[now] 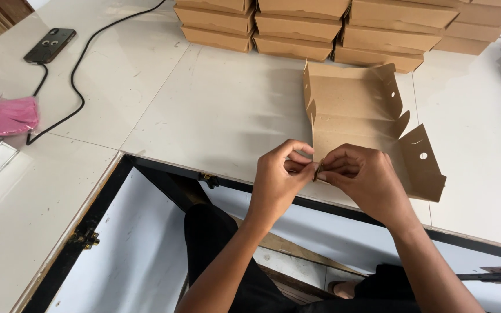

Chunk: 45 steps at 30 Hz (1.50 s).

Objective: The person assembles flat cardboard sheets into small rectangular boxes by folding and tucking flaps. They complete one box, place it on a stack, then repeat the process with a second sheet.

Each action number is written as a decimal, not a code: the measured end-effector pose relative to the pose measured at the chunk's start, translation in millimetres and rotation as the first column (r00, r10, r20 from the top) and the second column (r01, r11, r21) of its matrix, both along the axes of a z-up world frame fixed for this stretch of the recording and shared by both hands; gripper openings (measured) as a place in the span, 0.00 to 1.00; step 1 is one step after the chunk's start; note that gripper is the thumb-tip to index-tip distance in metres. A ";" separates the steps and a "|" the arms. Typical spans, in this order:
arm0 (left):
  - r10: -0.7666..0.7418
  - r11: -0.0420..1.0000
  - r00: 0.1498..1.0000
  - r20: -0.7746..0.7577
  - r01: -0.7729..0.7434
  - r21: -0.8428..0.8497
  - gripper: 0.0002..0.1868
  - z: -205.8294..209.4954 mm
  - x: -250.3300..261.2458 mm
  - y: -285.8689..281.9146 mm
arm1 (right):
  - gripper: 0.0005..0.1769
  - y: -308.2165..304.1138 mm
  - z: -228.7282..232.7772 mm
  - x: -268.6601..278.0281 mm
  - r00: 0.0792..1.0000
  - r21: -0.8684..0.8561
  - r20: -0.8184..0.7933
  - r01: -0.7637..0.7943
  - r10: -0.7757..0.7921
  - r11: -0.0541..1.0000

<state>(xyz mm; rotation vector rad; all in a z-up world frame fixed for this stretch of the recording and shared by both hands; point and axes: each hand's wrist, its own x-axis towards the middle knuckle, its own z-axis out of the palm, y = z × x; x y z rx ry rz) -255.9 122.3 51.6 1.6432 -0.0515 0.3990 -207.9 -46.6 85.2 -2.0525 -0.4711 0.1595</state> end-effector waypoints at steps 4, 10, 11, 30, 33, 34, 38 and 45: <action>-0.009 0.999 1.000 -0.011 0.008 -0.033 0.12 2.2 -3.0 5.9 | 0.12 7.2 7.6 -2.8 1.000 -0.030 0.019 -0.002 0.003 1.000; -0.068 0.997 0.998 -0.006 0.068 0.023 0.23 11.5 -16.9 -1.5 | 0.12 14.1 14.3 2.4 0.993 -0.237 0.080 -0.068 0.089 0.969; -0.032 0.997 0.999 0.024 0.031 0.064 0.22 14.0 -17.2 -3.7 | 0.11 13.8 15.9 2.5 0.980 -0.275 0.154 -0.078 0.124 0.958; -0.157 0.632 0.958 0.241 -0.090 0.770 0.26 20.6 25.6 -87.6 | 0.22 -81.0 12.2 25.2 0.960 -0.090 -0.186 0.194 -0.207 0.977; -0.181 0.585 0.968 -0.174 0.249 0.772 0.17 35.0 36.7 -91.6 | 0.22 -92.4 -11.4 35.0 0.978 0.118 -0.186 0.123 -0.100 0.985; -0.182 0.583 0.968 -0.172 0.247 0.774 0.17 37.8 34.9 -86.7 | 0.22 -95.5 -15.6 32.9 0.978 0.121 -0.183 0.123 -0.100 0.985; -0.173 0.660 0.948 -0.266 0.312 0.683 0.12 43.8 24.3 -67.3 | 0.40 -95.6 -18.4 10.6 0.966 0.172 -0.240 0.141 -0.097 0.975; -0.153 0.714 0.939 -0.308 0.321 0.623 0.05 53.1 -13.6 -44.3 | 0.46 -78.3 -30.7 -25.1 0.969 0.390 -0.244 0.055 0.046 0.919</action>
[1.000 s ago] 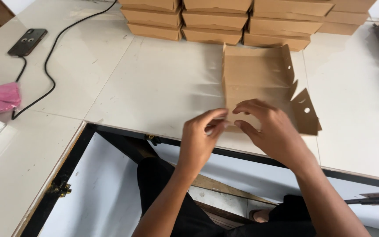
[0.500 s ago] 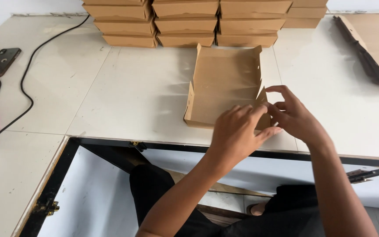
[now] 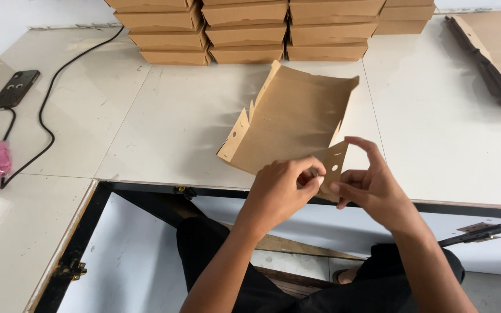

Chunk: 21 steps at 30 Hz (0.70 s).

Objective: The person assembles flat cardboard sheets into small rectangular boxes by folding and tucking flaps. They complete one box, place it on a stack, then repeat the process with a second sheet.

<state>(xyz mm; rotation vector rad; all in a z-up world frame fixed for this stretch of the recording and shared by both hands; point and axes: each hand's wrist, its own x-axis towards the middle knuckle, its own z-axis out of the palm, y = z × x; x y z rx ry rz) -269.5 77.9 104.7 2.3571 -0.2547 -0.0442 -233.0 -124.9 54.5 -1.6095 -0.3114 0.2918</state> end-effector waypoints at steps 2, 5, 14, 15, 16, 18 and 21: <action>-0.066 0.996 0.997 -0.040 0.064 -0.060 0.11 12.4 -15.2 9.5 | 0.50 6.9 -9.7 -12.1 1.000 0.031 0.011 0.024 -0.024 0.999; -0.139 0.969 0.986 -0.096 0.115 -0.221 0.18 14.3 -31.9 17.6 | 0.50 16.5 -26.7 -31.2 0.994 0.130 -0.012 0.105 -0.105 0.986; -0.243 0.894 0.962 -0.122 0.174 -0.413 0.22 6.3 -44.2 28.0 | 0.42 38.7 -54.6 -68.8 0.953 0.344 -0.041 0.297 -0.302 0.891; -0.241 0.902 0.960 -0.141 0.168 -0.397 0.23 6.4 -44.2 27.3 | 0.41 39.2 -53.7 -71.6 0.952 0.347 -0.033 0.298 -0.306 0.889; -0.246 0.902 0.959 -0.142 0.172 -0.396 0.23 7.9 -44.5 26.5 | 0.41 39.6 -53.5 -73.4 0.950 0.347 -0.035 0.303 -0.311 0.887; -0.237 0.912 0.963 -0.132 0.173 -0.372 0.22 11.5 -46.1 25.3 | 0.40 41.1 -52.6 -77.4 0.943 0.349 0.000 0.312 -0.333 0.883; -0.247 0.908 0.960 -0.130 0.183 -0.377 0.20 3.0 -44.9 26.1 | 0.41 42.9 -52.3 -81.9 0.937 0.348 -0.009 0.331 -0.350 0.877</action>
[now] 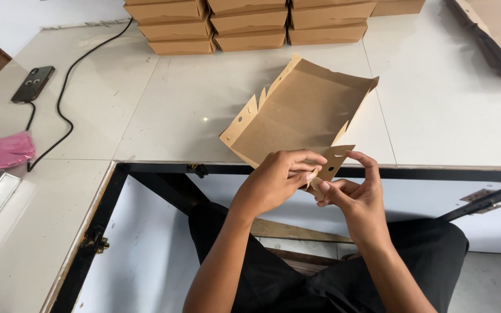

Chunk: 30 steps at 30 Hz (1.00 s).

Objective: The person assembles flat cardboard sheets into small rectangular boxes by folding and tucking flaps. They complete one box, place it on a stack, then repeat the process with a second sheet.

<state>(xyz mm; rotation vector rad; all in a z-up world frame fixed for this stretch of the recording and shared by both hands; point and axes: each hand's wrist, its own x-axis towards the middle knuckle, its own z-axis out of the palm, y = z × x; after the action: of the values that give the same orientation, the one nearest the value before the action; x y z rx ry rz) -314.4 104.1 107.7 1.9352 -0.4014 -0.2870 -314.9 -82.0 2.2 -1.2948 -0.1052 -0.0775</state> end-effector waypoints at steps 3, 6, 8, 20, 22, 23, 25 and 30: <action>-0.005 1.000 0.999 0.039 0.004 0.028 0.19 -6.3 -3.7 -2.2 | 0.42 4.6 9.4 -9.6 1.000 -0.031 0.005 0.005 -0.005 1.000; -0.013 0.999 0.998 0.062 0.010 0.053 0.18 -15.7 -1.9 -3.4 | 0.43 5.2 8.9 -12.0 1.000 -0.054 0.013 0.002 -0.001 0.999; -0.018 0.998 0.998 0.066 0.014 0.056 0.18 -11.4 -2.8 -4.2 | 0.43 2.8 9.3 -9.5 1.000 -0.061 0.016 -0.001 0.002 0.998; -0.105 0.994 0.994 0.027 0.104 0.044 0.22 -22.9 6.0 -6.3 | 0.44 -3.7 9.8 -2.6 0.999 -0.121 0.029 0.038 -0.035 0.992; -0.107 0.993 0.994 0.029 0.106 0.045 0.22 -26.3 6.7 -10.0 | 0.45 -7.1 8.9 -1.6 0.999 -0.136 0.035 0.045 -0.040 0.990; -0.100 0.993 0.994 0.034 0.097 0.067 0.22 -27.5 6.8 -12.2 | 0.44 -8.7 8.8 -1.6 0.998 -0.137 0.033 0.048 -0.044 0.989; -0.093 0.992 0.995 0.039 0.089 0.088 0.21 -28.2 5.5 -16.4 | 0.44 -12.2 6.7 -1.2 0.998 -0.139 0.032 0.052 -0.048 0.989; -0.067 0.991 0.997 0.047 0.061 0.117 0.20 -29.2 3.9 -23.1 | 0.43 -16.2 1.1 -0.6 0.998 -0.108 0.039 0.050 -0.046 0.993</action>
<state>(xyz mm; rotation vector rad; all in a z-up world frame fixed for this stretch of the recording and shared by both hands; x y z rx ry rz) -310.4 81.0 78.5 2.0485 -0.4903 -0.3094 -315.4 -98.1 3.4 -1.4055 -0.1105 -0.1382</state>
